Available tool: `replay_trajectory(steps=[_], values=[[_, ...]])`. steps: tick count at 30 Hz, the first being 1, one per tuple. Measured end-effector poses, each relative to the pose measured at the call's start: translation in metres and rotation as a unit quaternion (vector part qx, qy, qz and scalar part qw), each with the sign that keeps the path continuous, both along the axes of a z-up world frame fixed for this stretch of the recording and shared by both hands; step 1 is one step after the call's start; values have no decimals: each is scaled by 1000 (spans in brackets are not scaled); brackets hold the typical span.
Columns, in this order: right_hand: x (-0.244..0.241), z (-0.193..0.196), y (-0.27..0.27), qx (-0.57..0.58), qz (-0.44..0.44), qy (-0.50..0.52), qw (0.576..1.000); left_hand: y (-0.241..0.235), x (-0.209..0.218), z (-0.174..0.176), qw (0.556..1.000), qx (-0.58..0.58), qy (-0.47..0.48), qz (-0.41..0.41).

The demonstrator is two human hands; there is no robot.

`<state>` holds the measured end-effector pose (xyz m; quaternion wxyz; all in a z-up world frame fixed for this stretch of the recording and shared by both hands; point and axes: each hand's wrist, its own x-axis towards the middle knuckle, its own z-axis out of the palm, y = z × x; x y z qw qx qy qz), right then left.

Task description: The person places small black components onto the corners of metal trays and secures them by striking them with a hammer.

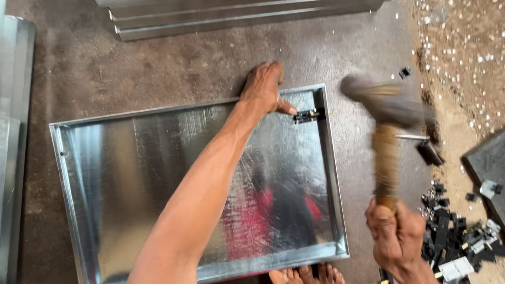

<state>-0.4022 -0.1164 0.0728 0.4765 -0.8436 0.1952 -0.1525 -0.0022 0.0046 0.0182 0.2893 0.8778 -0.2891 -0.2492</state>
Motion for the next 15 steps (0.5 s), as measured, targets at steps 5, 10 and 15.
replay_trajectory(steps=[5,10,15], values=[[6,-27,-1,-16,-5,249,968,1,-4,5,1000,-5,-3,5],[8,13,3,105,-126,284,945,2,-7,13,1000,12,-25,8],[11,-13,-9,36,-41,106,993,-5,-5,2,999,45,-22,7]])
